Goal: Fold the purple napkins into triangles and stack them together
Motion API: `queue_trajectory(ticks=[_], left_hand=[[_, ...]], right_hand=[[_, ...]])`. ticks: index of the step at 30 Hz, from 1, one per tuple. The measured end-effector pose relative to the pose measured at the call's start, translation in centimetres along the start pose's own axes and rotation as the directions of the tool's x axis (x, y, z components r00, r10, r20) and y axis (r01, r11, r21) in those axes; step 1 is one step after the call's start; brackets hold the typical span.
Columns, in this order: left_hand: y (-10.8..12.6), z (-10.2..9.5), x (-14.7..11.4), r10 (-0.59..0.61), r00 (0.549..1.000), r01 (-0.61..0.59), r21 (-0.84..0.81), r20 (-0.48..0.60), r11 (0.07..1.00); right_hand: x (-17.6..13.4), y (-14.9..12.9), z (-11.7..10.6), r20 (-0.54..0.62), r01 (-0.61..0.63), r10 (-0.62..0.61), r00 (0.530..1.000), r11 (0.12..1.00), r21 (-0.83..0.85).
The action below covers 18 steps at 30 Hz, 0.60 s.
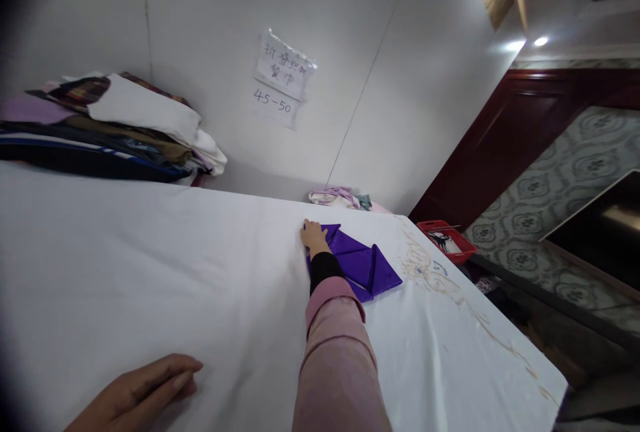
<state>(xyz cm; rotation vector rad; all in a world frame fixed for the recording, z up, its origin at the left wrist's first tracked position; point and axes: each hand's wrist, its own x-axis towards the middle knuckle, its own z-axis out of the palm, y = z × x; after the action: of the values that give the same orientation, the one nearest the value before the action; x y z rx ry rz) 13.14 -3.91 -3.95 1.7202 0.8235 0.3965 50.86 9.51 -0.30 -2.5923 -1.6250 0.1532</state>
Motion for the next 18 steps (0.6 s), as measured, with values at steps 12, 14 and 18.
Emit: queue_trajectory(ticks=[12, 14, 18], left_hand=[[1.2, -0.2, 0.0, 0.013, 1.0, -0.013, 0.008, -0.002, 1.0], [1.4, 0.1, 0.0, 0.024, 1.0, -0.024, -0.014, -0.017, 1.0], [1.9, -1.0, 0.3, 0.088, 0.993, -0.087, 0.02, -0.08, 0.996]], right_hand=[[-4.8, -5.6, -1.7, -0.044, 0.116, -0.116, 0.992, 0.993, 0.0], [-7.5, -8.1, -1.6, 0.002, 0.251, -0.252, 0.968, 0.966, 0.056], [-14.9, -12.6, -0.9, 0.051, 0.482, -0.504, 0.862, 0.848, 0.221]])
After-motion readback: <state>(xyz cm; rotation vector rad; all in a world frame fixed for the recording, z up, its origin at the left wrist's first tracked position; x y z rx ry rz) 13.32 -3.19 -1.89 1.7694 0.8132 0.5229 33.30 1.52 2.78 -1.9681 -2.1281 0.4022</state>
